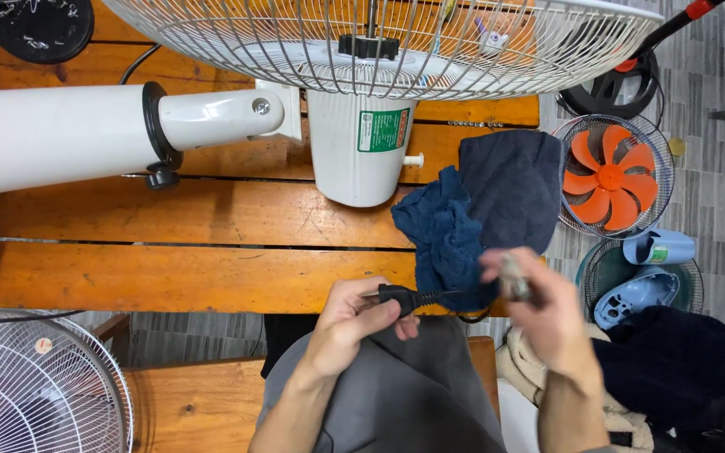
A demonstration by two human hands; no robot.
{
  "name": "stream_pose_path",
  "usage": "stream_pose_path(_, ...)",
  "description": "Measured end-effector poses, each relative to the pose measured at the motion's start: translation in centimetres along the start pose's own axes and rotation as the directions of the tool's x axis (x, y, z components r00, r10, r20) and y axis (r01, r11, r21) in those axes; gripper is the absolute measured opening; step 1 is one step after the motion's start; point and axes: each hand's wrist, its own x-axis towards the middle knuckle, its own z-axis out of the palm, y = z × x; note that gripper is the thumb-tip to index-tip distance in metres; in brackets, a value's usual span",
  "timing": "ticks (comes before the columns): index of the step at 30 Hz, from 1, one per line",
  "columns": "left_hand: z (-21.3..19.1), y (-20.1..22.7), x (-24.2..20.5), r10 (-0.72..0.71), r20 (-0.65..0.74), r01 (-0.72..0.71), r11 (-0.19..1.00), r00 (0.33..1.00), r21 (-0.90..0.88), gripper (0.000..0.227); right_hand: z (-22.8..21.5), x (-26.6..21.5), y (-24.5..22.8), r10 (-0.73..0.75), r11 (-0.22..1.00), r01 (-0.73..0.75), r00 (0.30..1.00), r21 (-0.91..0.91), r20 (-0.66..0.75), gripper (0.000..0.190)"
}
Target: The person holds a black electrical plug in their left hand and uses a toothbrush in their right hand to scrub the plug's prongs and casing. The person rotates the plug to clean different sides while working over a wooden table.
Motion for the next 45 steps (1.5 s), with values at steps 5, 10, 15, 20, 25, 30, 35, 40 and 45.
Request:
stream_pose_path(5,-0.6,-3.4,2.4,0.071,-0.005,-0.071,0.991,0.997,-0.113,0.036,-3.7,-0.5,-1.2,-0.151,0.881,0.056,0.974,-0.469,-0.168,0.03)
stream_pose_path(10,1.9,-7.4,5.2,0.034,-0.022,-0.04,0.887,0.999,-0.46,0.029,-3.3,-1.3,4.5,-0.317,0.595,0.118,0.943,-0.795,-0.098,0.01)
stream_pose_path(15,1.6,-12.1,5.9,0.092,-0.028,-0.096,0.954,0.995,-0.284,0.034,-2.6,-2.5,7.0,-0.219,0.663,0.072,0.97,-0.745,-0.101,0.013)
stream_pose_path(20,1.2,-13.1,6.1,0.159,-0.025,-0.161,0.963,0.987,-0.217,0.031,-5.2,-3.6,6.0,-0.091,0.67,0.028,0.995,-0.742,-0.045,0.014)
stream_pose_path(25,0.9,-14.1,6.2,0.083,-0.032,-0.089,0.92,0.996,-0.383,0.012,-3.7,-1.2,5.2,-0.295,0.772,0.282,0.953,-0.569,0.073,0.018)
stream_pose_path(30,0.8,-13.3,6.1,0.064,-0.013,-0.065,0.954,0.998,-0.294,0.015,-6.9,-1.7,5.5,-0.14,0.662,0.177,0.984,-0.728,0.113,0.024)
stream_pose_path(35,0.0,-14.0,6.2,0.091,-0.005,-0.09,0.975,0.996,-0.201,0.029,-10.8,-4.0,4.6,0.106,0.633,-0.075,0.994,-0.771,-0.009,0.028)
stream_pose_path(40,0.4,-11.6,6.1,0.043,-0.089,-0.062,0.973,0.995,-0.222,0.047,-7.0,-8.0,4.6,0.231,0.875,-0.338,0.92,-0.346,-0.316,0.023)
stream_pose_path(45,0.0,-14.5,6.4,-0.064,-0.223,-0.002,0.958,0.973,-0.285,0.029,5.0,-9.2,6.1,0.432,0.681,-0.442,0.886,-0.584,-0.167,0.025)
